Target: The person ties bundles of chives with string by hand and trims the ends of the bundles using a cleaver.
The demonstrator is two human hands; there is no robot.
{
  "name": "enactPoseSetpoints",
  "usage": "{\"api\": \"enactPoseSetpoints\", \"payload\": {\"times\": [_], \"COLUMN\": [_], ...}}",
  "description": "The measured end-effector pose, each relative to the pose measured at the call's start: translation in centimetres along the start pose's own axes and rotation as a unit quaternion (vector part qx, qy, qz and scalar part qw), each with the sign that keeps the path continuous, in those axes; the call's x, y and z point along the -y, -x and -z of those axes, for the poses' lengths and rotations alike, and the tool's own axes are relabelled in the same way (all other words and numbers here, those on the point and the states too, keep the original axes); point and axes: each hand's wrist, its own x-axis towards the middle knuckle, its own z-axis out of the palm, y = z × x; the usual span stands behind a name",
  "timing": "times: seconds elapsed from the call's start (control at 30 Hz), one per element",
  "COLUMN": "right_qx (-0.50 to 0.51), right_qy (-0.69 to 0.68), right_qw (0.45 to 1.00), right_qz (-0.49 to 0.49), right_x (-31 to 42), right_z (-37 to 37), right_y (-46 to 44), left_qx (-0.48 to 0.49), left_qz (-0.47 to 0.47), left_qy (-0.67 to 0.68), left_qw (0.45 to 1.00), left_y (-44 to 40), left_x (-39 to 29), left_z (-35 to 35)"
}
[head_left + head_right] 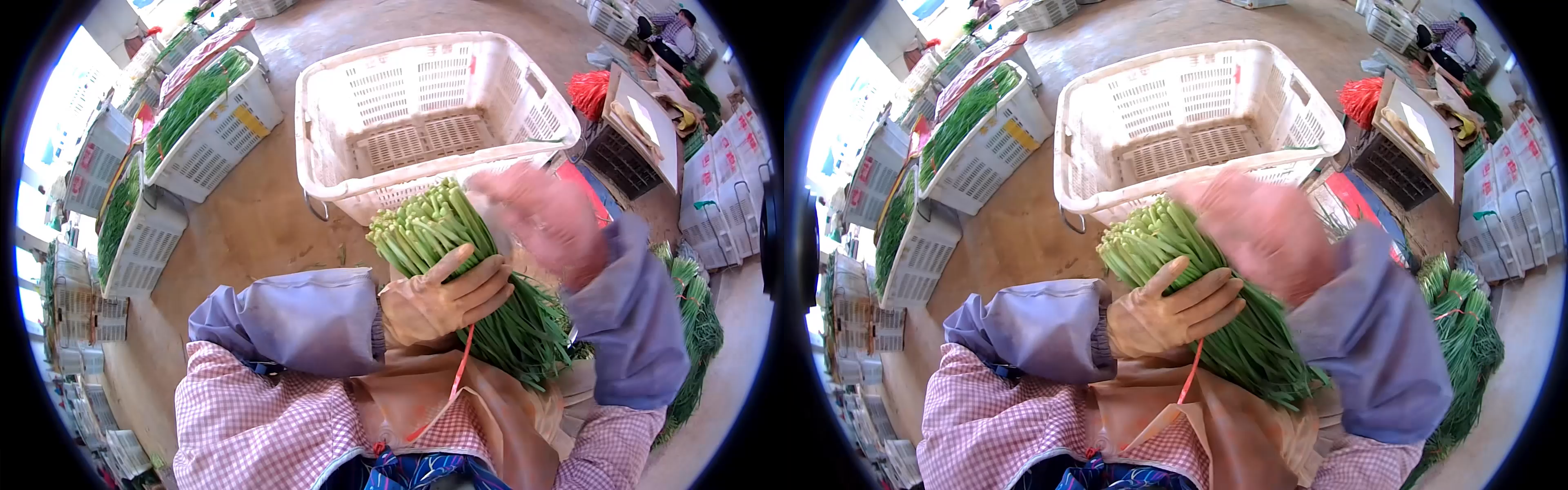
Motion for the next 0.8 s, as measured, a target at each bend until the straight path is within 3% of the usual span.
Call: {"api": "enactPoseSetpoints", "payload": {"times": [0.03,0.1,0.17,0.23,0.3,0.37,0.4,0.43,0.5,0.6,0.63,0.67,0.7,0.73,0.8], "right_qx": [0.009,0.054,0.072,0.046,0.038,-0.051,-0.170,-0.271,-0.329,-0.285,-0.256,-0.220,-0.141,-0.011,0.004], "right_qy": [0.016,-0.018,0.028,0.136,0.140,0.186,0.057,-0.074,-0.212,-0.069,0.001,0.080,0.126,0.179,0.253], "right_qw": [0.999,0.998,0.997,0.977,0.969,0.962,0.983,0.951,0.901,0.919,0.935,0.941,0.969,0.976,0.947], "right_qz": [0.034,-0.012,0.023,0.156,0.200,0.193,0.038,-0.127,-0.188,-0.266,-0.244,-0.244,-0.156,-0.126,-0.196], "right_x": [-0.3,0.2,0.4,0.3,-0.2,-0.4,0.1,0.6,-0.2,0.5,1.9,4.7,6.7,8.1,9.3], "right_z": [-2.1,-3.3,-3.7,-3.9,-4.3,-3.4,-2.9,-2.0,1.0,1.6,1.2,0.4,0.0,0.1,-2.5], "right_y": [0.4,0.1,-0.5,-1.8,-2.3,-2.7,-2.3,-1.6,-0.2,5.8,8.3,11.5,12.3,13.2,14.3], "left_qx": [-0.007,-0.015,-0.017,-0.039,-0.030,-0.017,-0.022,-0.031,-0.040,-0.026,-0.021,0.008,0.045,0.089,0.137], "left_qz": [0.006,0.011,0.011,0.032,0.026,0.066,0.072,0.077,0.114,0.216,0.243,0.258,0.263,0.262,0.263], "left_qy": [0.003,0.009,0.009,0.003,-0.045,-0.070,-0.041,-0.005,-0.025,-0.034,-0.007,0.100,0.199,0.154,0.092], "left_qw": [1.000,1.000,1.000,0.999,0.998,0.995,0.996,0.997,0.992,0.975,0.970,0.961,0.943,0.949,0.951], "left_y": [0.0,0.1,0.3,0.6,0.5,0.2,0.2,0.3,1.4,3.0,2.9,3.1,3.8,4.4,5.3], "left_x": [-0.2,-0.5,-0.6,-1.4,-1.6,-1.7,-1.4,-1.3,-0.9,-0.8,-1.8,-2.0,-0.7,-0.3,0.0], "left_z": [-0.1,-0.3,-0.9,-2.1,-2.0,-1.6,-1.7,-1.7,-1.6,-2.6,-3.0,-1.2,1.0,2.2,4.4]}}
